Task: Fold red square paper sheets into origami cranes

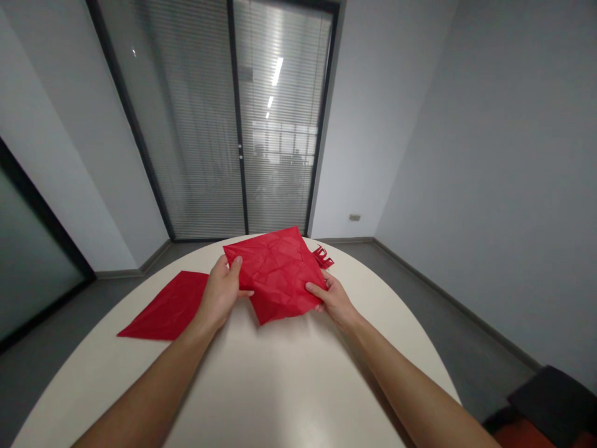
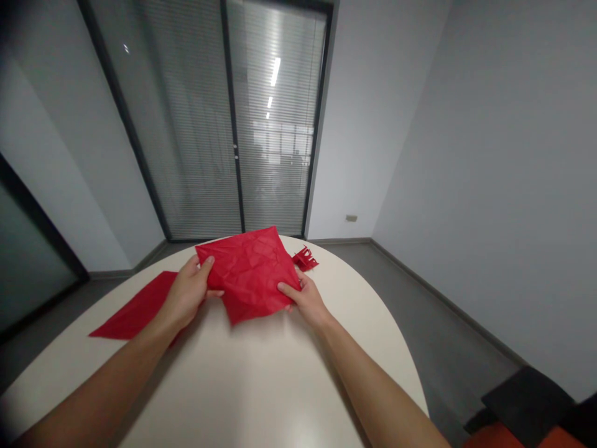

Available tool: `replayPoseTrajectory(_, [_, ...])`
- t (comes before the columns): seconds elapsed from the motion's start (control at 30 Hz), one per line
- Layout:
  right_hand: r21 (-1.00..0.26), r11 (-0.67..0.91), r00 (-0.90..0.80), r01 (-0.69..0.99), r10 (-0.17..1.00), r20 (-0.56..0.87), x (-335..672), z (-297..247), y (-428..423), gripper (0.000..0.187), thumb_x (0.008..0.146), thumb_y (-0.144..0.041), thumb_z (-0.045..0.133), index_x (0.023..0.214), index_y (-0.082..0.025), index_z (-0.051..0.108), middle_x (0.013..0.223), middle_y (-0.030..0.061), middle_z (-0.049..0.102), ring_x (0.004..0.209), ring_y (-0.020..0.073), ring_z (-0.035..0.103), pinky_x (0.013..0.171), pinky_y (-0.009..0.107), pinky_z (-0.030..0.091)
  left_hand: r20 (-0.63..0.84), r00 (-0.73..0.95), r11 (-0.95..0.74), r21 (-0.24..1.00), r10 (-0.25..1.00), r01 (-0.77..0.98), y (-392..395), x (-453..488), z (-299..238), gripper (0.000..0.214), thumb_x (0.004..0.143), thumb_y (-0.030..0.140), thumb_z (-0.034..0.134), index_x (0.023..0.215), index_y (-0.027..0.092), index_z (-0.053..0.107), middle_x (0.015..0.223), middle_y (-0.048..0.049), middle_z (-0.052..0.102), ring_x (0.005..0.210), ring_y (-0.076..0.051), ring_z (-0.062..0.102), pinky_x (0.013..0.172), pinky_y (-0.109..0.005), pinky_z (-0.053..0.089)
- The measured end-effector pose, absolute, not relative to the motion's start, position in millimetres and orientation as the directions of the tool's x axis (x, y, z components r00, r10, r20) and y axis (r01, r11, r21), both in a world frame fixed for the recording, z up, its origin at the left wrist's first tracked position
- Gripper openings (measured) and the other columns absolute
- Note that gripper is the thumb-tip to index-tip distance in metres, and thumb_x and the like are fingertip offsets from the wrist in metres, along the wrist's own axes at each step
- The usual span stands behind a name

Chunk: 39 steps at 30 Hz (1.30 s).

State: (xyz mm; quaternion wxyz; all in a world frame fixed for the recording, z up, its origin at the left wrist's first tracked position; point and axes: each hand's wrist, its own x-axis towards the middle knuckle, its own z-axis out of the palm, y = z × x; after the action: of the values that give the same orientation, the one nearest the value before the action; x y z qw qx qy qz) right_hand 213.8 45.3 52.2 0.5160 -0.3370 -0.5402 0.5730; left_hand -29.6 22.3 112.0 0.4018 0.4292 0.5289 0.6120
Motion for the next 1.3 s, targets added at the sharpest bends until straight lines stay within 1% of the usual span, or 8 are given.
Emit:
replayPoseTrajectory(0.17, [-0.974,0.183,-0.205,-0.132,0.957,0.207,219,49,51,0.042,0.07,-0.045,0.085,0.101,-0.02,0.07,0.088,0.0029,0.073,0.063,0.014,0.061,0.05,0.023,0.042,0.093,-0.166,-0.11,0.989,0.982,-0.098,25,-35,119,0.027,0.086,0.026,0.066,0.11,0.017,0.06,0.092,-0.0063,0.074,0.075,-0.016,0.073,0.072,-0.03,0.063])
replayPoseTrajectory(0.3, [-0.973,0.213,-0.054,-0.093,0.974,0.219,224,46,60,0.04,0.071,-0.051,0.081,0.093,-0.02,0.069,0.088,0.004,0.074,0.074,0.0175,0.064,0.06,0.026,0.047,0.263,-0.075,-0.266,0.963,0.962,-0.031,24,-42,127,0.03,0.082,0.035,0.069,0.105,0.016,0.064,0.097,-0.0064,0.075,0.084,-0.019,0.073,0.086,-0.034,0.059])
replayPoseTrajectory(0.43, [-0.966,0.257,0.064,-0.036,0.965,0.255,231,40,70,0.039,0.071,-0.051,0.079,0.092,-0.02,0.068,0.087,0.0059,0.074,0.084,0.0215,0.066,0.073,0.032,0.049,0.53,-0.191,-0.452,0.826,0.826,0.338,14,-53,142,0.023,0.089,0.035,0.058,0.105,0.02,0.066,0.103,-0.0054,0.074,0.092,-0.021,0.07,0.088,-0.032,0.055])
replayPoseTrajectory(0.53, [-0.951,0.306,0.12,0.046,0.943,0.31,242,31,78,0.034,0.076,-0.049,0.074,0.092,-0.02,0.067,0.09,0.0064,0.074,0.09,0.0232,0.066,0.084,0.038,0.049,0.625,-0.219,-0.322,0.632,0.749,0.705,7,-63,151,0.02,0.089,0.029,0.054,0.103,0.022,0.067,0.099,-0.0046,0.075,0.092,-0.023,0.07,0.089,-0.034,0.053])
replayPoseTrajectory(0.8, [-0.689,0.399,0.029,0.605,0.854,0.52,261,2,96,0.032,0.087,-0.037,0.055,0.11,-0.019,0.068,0.116,0.0109,0.069,0.11,0.0279,0.06,0.101,0.047,0.044,0.701,-0.093,-0.232,0.354,0.707,0.906,0,-111,110,0.031,0.085,0.022,0.046,0.111,0.019,0.064,0.12,-0.0114,0.07,0.114,-0.029,0.064,0.104,-0.043,0.047])
replayPoseTrajectory(0.9, [-0.616,0.426,-0.033,0.662,0.838,0.544,259,-5,100,0.039,0.083,-0.031,0.058,0.118,-0.017,0.066,0.125,0.0137,0.064,0.119,0.0292,0.056,0.108,0.047,0.04,0.674,-0.045,-0.176,0.256,0.737,0.951,-14,-139,74,0.039,0.087,0.025,0.042,0.115,0.013,0.066,0.128,-0.0165,0.067,0.121,-0.031,0.061,0.108,-0.049,0.044])
replayPoseTrajectory(1.07, [-0.547,0.402,-0.082,0.734,0.852,0.517,260,-15,105,0.044,0.084,-0.029,0.056,0.126,-0.016,0.062,0.134,0.0148,0.059,0.126,0.0296,0.051,0.11,0.047,0.039,0.466,0.03,-0.111,0.148,0.885,0.983,-40,-161,25,0.049,0.089,0.029,0.038,0.123,0.014,0.07,0.133,-0.0121,0.066,0.125,-0.031,0.06,0.107,-0.048,0.048])
replayPoseTrajectory(1.3, [-0.514,0.359,-0.082,0.779,0.871,0.484,260,-16,101,0.047,0.085,-0.029,0.055,0.13,-0.015,0.061,0.142,0.0158,0.051,0.133,0.0313,0.046,0.113,0.048,0.037,0.384,-0.029,0.033,-0.003,0.923,0.999,-54,-144,27,0.05,0.088,0.029,0.041,0.123,0.013,0.071,0.138,-0.0139,0.062,0.127,-0.033,0.058,0.105,-0.048,0.05])
